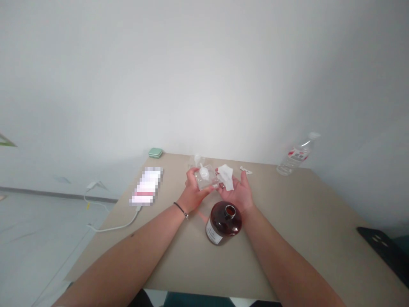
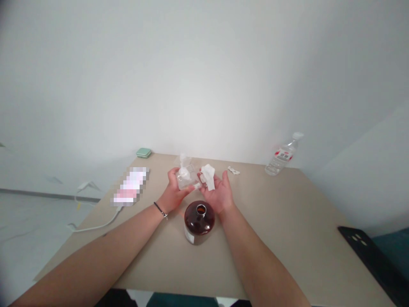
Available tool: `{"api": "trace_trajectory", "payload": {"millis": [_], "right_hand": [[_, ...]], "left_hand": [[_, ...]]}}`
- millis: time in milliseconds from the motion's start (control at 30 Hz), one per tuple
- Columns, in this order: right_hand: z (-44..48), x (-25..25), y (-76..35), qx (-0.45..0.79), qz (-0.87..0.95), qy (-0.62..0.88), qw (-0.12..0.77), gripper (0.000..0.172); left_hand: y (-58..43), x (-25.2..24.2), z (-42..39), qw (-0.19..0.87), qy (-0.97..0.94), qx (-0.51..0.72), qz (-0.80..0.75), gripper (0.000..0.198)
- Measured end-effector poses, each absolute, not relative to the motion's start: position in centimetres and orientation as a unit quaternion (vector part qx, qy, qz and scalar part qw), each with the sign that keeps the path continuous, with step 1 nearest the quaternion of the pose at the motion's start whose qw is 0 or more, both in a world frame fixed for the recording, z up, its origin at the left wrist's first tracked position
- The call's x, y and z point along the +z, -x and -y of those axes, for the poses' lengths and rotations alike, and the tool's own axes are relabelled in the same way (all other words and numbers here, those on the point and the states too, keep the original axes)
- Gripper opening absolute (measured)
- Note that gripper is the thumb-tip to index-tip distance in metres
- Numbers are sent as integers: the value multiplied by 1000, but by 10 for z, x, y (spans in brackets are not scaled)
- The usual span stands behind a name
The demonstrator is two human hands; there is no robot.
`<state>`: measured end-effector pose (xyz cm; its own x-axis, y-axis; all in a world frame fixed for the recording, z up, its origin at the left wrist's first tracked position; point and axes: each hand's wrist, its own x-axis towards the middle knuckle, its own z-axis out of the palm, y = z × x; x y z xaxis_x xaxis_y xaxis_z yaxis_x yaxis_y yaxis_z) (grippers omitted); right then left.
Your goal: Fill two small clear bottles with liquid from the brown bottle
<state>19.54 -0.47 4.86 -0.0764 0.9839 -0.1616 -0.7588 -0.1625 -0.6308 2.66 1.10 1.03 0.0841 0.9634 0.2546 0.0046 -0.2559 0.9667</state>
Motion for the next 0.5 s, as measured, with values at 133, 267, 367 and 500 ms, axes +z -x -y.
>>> {"api": "trace_trajectory", "payload": {"millis": [133,267,367,500], "right_hand": [[5,52,-219,670,165,304,657,55],[17,58,-243,649,192,366,639,40],[29,64,-274,579,240,451,635,27],[49,60,-331,362,389,605,594,33]], "left_hand": [[-24,7,-13,443,-623,499,-408,79],[-22,10,-16,495,-626,470,-378,69],[-21,11,-17,508,-621,456,-384,67],[-21,10,-19,501,-645,423,-393,71]]}}
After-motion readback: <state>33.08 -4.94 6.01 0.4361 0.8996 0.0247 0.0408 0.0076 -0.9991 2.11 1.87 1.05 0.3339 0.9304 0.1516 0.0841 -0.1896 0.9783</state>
